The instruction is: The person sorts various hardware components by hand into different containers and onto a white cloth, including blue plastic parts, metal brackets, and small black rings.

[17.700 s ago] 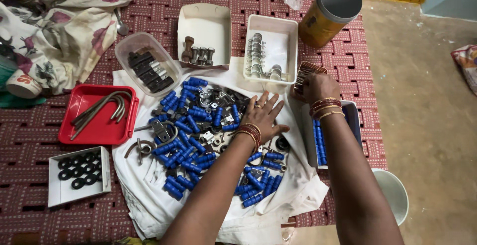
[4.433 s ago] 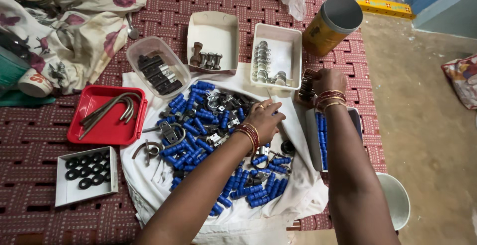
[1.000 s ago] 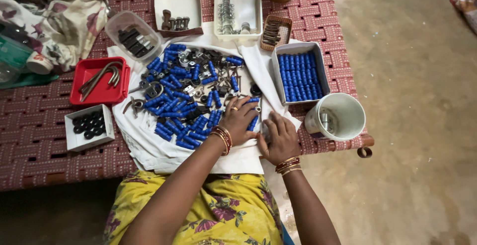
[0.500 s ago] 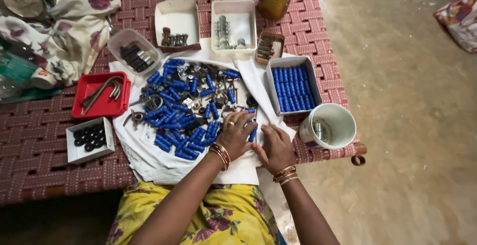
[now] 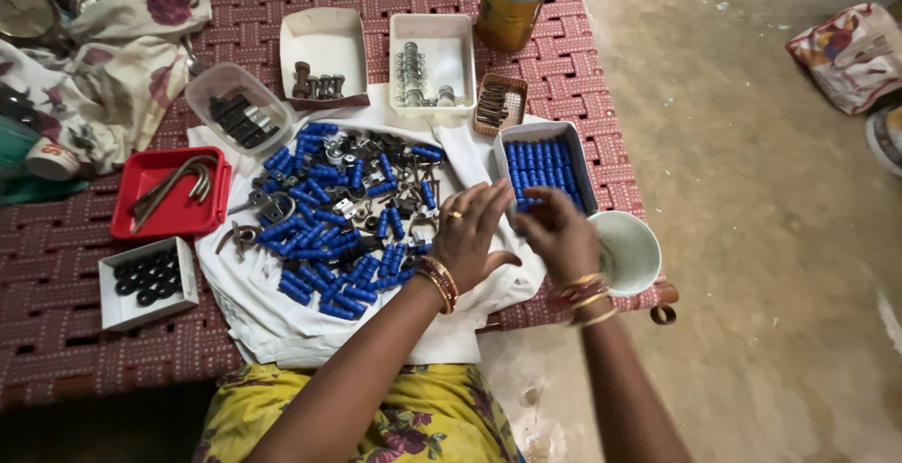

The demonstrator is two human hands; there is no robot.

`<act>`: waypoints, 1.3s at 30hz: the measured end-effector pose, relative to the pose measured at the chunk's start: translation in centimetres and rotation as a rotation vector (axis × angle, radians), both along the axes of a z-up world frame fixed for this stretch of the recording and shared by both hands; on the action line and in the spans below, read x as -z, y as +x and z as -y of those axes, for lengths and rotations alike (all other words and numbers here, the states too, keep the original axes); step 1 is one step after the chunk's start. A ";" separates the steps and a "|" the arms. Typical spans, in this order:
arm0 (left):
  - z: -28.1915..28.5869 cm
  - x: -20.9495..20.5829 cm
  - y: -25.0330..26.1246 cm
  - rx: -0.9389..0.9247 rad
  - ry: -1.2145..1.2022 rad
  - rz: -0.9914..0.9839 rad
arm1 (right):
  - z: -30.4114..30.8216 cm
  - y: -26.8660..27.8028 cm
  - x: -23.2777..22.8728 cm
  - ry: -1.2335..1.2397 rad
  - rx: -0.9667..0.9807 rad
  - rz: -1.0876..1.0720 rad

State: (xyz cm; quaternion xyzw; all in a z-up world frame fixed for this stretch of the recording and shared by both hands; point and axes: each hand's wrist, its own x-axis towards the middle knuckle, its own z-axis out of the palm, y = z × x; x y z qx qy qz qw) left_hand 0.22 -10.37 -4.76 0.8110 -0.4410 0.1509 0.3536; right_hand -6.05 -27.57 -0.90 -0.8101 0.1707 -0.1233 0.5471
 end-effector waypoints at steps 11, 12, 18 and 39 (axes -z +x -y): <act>4.7 3.8 2.0 -0.017 0.470 -0.259 | 10.4 7.7 2.2 -0.645 -0.160 -0.538; 4.8 4.1 2.0 -0.011 0.525 -0.279 | 10.6 8.0 2.9 -0.689 -0.228 -0.558; 4.7 5.3 1.9 0.007 0.530 -0.278 | 9.6 9.1 4.7 -0.823 -0.218 -0.656; 4.5 7.0 1.1 -0.007 0.414 -0.256 | 11.2 10.2 7.9 -0.785 -0.303 -0.712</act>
